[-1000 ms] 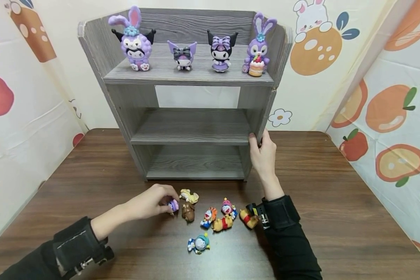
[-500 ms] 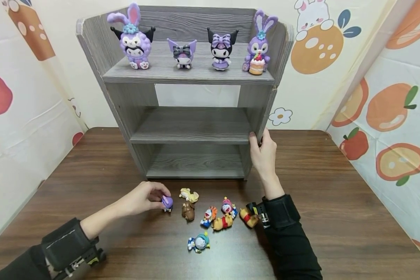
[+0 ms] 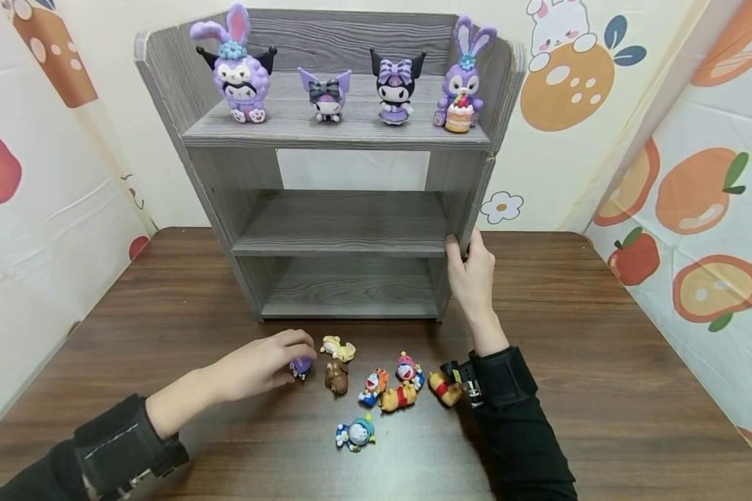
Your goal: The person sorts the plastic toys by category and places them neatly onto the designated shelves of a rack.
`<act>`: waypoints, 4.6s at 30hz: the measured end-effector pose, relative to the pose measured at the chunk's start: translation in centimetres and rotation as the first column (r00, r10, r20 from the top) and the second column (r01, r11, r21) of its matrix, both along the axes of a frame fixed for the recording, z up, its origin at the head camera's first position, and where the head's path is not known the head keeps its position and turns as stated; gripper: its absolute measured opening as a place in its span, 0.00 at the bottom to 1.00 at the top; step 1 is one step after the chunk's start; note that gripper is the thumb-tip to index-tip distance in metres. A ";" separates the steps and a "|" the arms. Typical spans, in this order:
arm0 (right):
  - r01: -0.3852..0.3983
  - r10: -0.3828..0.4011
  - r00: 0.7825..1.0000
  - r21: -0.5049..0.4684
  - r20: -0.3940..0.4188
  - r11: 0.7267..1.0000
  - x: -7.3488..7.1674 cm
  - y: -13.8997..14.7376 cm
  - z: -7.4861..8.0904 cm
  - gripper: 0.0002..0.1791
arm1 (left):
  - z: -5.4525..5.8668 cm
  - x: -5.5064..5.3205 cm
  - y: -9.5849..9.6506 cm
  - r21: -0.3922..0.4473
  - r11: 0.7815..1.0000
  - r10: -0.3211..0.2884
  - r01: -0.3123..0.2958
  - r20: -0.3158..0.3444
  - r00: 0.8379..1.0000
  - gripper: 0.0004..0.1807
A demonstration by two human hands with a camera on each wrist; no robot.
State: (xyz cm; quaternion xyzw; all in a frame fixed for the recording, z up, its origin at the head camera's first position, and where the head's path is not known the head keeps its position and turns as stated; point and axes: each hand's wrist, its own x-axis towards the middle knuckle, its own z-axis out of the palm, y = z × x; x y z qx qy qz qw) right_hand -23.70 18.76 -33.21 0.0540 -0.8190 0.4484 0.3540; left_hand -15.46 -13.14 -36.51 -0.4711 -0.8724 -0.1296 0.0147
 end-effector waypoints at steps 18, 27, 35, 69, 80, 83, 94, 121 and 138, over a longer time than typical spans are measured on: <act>0.003 -0.003 1.000 -0.003 0.005 1.000 0.0 0.1 0.0 0.12 | -1.1 -0.1 0.9 -0.098 0.994 -0.070 0.040 -0.327 0.943 0.08; 0.008 -0.008 1.000 -0.007 0.004 1.000 0.0 0.0 0.0 0.12 | 0.4 0.4 0.6 0.030 0.994 0.111 -0.107 -0.277 0.954 0.13; -0.006 0.006 1.000 -0.006 0.007 1.000 0.1 0.0 0.0 0.14 | 3.4 0.9 0.6 0.124 0.975 0.215 -0.185 -0.306 0.927 0.15; 0.005 -0.005 1.000 0.002 -0.008 1.000 -0.2 0.1 -0.2 0.12 | 11.9 -6.6 -0.4 0.355 0.867 0.464 -0.351 -0.315 0.828 0.12; -0.008 0.008 1.000 0.001 -0.006 1.000 -0.1 0.1 -0.1 0.13 | 12.1 -7.4 -0.2 0.288 0.850 0.518 -0.441 -0.299 0.802 0.13; -0.004 0.004 1.000 0.003 -0.007 1.000 -0.1 0.1 -0.1 0.13 | 12.2 -7.5 -0.1 0.271 0.847 0.526 -0.457 -0.307 0.793 0.13; 0.005 -0.005 1.000 0.013 -0.010 1.000 -0.2 0.1 -0.2 0.13 | 12.2 -7.6 0.2 0.247 0.850 0.526 -0.466 -0.352 0.774 0.14; -0.011 0.011 1.000 -0.001 -0.008 1.000 -0.1 0.2 -0.2 0.14 | 12.4 -4.7 0.5 0.424 0.847 0.490 -0.319 -0.393 0.778 0.21; -0.004 0.004 1.000 -0.010 0.013 1.000 0.0 0.1 -0.2 0.14 | 6.8 2.8 4.7 0.307 0.950 0.163 -0.053 -0.343 0.925 0.14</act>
